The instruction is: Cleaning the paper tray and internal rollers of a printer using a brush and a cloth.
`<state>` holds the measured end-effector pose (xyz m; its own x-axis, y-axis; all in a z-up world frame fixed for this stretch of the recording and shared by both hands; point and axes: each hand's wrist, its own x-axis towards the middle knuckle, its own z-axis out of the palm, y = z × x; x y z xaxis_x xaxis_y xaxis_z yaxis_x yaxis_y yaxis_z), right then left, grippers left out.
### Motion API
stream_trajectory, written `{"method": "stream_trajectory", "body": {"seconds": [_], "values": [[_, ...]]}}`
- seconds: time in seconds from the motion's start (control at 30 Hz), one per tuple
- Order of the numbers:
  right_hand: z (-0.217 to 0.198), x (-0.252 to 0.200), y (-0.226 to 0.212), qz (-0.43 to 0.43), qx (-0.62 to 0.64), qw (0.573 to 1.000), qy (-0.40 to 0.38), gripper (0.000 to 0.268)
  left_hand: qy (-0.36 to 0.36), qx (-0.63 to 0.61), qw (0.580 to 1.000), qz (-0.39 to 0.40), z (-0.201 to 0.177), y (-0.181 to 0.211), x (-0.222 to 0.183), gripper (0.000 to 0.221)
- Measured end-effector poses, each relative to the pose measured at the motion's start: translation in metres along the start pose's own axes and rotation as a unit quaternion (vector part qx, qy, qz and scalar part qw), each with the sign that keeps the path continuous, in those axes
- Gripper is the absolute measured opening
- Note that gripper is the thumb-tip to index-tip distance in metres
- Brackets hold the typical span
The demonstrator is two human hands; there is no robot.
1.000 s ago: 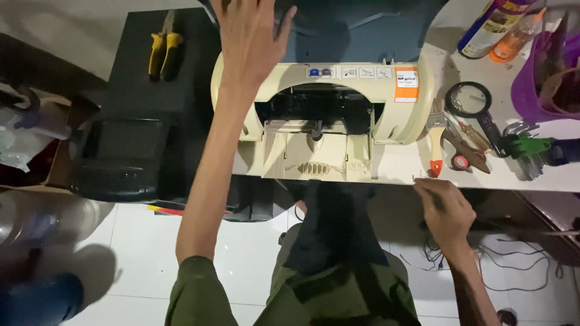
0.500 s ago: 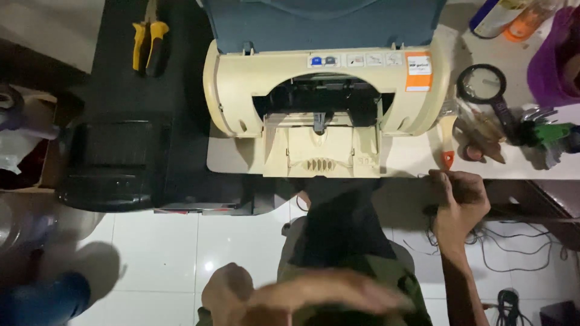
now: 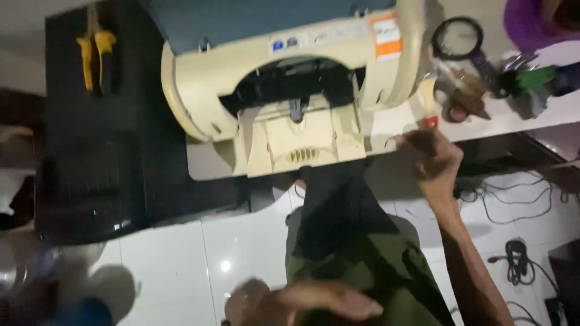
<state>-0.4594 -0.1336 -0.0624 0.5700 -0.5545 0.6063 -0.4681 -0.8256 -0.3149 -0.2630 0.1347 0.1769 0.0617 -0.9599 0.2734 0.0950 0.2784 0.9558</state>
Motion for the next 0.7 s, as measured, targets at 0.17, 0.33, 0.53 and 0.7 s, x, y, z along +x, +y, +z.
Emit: {"method": "stream_trajectory", "body": {"seconds": [0.17,0.33,0.53,0.7], "values": [[0.007,-0.002,-0.016,0.288,0.196,0.937,0.038,0.011,0.050,0.111,0.991,0.059,0.000,-0.094,0.059,0.021],[0.010,0.013,-0.019,0.294,0.280,0.910,0.083,0.011,0.092,0.403,0.911,0.006,-0.019,-0.213,0.097,0.015],[0.020,0.025,-0.017,0.266,0.308,0.905,0.124,0.016,0.128,0.518,0.845,0.027,-0.028,-0.243,0.131,0.014],[0.028,0.033,-0.016,0.234,0.307,0.910,0.150,0.013,0.139,0.560,0.814,0.066,-0.031,-0.252,0.146,0.012]]}}
